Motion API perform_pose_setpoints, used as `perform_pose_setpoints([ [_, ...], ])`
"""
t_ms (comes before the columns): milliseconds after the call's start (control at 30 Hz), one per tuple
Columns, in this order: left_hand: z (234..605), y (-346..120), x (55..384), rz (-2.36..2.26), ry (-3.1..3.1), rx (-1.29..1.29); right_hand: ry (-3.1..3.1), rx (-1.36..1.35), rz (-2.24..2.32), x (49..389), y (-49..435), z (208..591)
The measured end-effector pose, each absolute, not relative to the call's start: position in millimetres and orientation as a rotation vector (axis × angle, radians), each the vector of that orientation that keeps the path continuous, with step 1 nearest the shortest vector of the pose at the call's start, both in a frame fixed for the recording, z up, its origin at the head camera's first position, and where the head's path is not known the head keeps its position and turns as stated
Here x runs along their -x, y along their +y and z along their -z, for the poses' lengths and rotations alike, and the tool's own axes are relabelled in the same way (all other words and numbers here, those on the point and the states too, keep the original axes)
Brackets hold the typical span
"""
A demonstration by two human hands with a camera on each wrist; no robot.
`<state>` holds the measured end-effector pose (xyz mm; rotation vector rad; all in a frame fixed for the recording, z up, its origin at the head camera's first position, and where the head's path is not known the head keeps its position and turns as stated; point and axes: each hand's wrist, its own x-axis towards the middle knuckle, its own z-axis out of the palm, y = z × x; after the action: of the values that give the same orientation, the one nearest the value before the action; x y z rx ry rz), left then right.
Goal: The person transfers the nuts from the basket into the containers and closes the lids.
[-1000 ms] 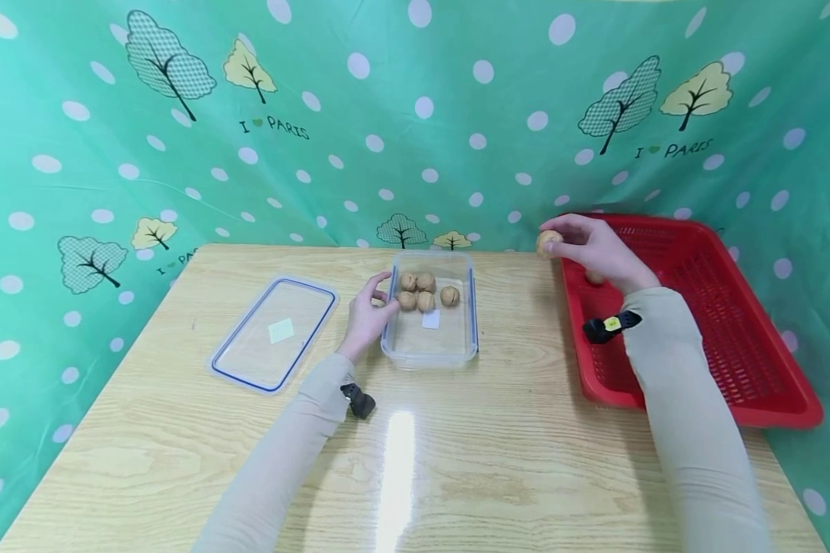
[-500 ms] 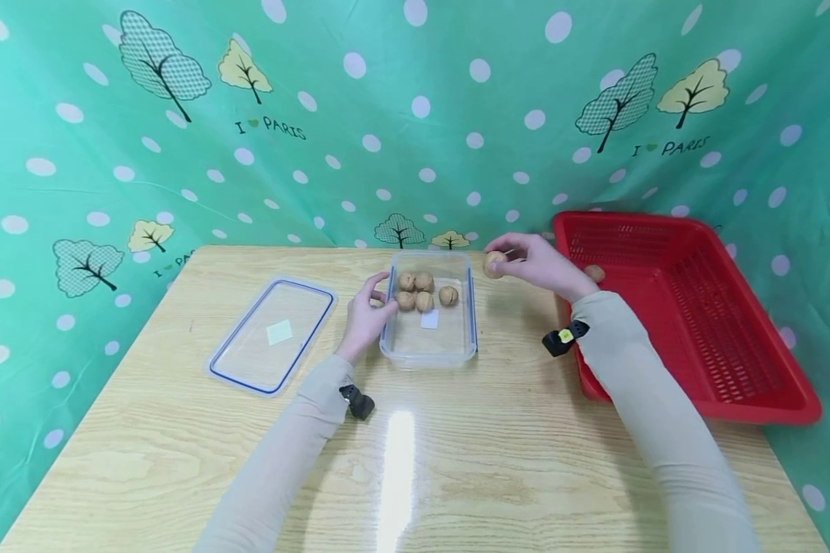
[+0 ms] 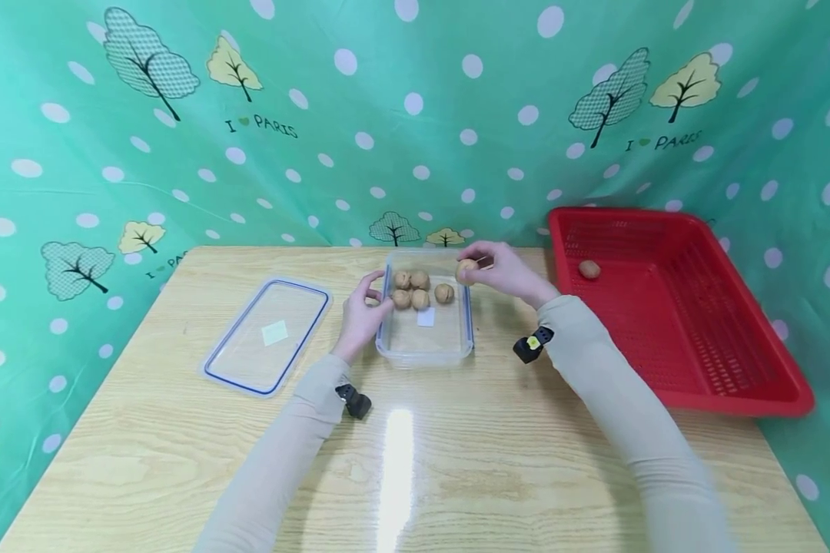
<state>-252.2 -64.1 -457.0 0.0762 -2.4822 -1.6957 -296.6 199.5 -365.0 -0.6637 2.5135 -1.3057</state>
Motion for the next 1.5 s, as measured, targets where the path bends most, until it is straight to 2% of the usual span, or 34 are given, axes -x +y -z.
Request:
perform_pose_setpoints([
  [333, 456, -65, 252, 1.707, -2.479, -0.079, 2.554, 0.531, 1.392, 289, 181, 371],
  [533, 456, -64, 252, 1.714, -2.479, -0.077, 2.605, 0.557, 1.377, 287, 169, 381],
  [933, 456, -65, 252, 1.707, -2.472, -0.072, 2.702, 0.485, 1.422, 308, 163, 416],
  [1500, 458, -65, 254, 1.685, -2.476, -0.088, 2.780, 0.494, 1.400, 320, 156, 434],
])
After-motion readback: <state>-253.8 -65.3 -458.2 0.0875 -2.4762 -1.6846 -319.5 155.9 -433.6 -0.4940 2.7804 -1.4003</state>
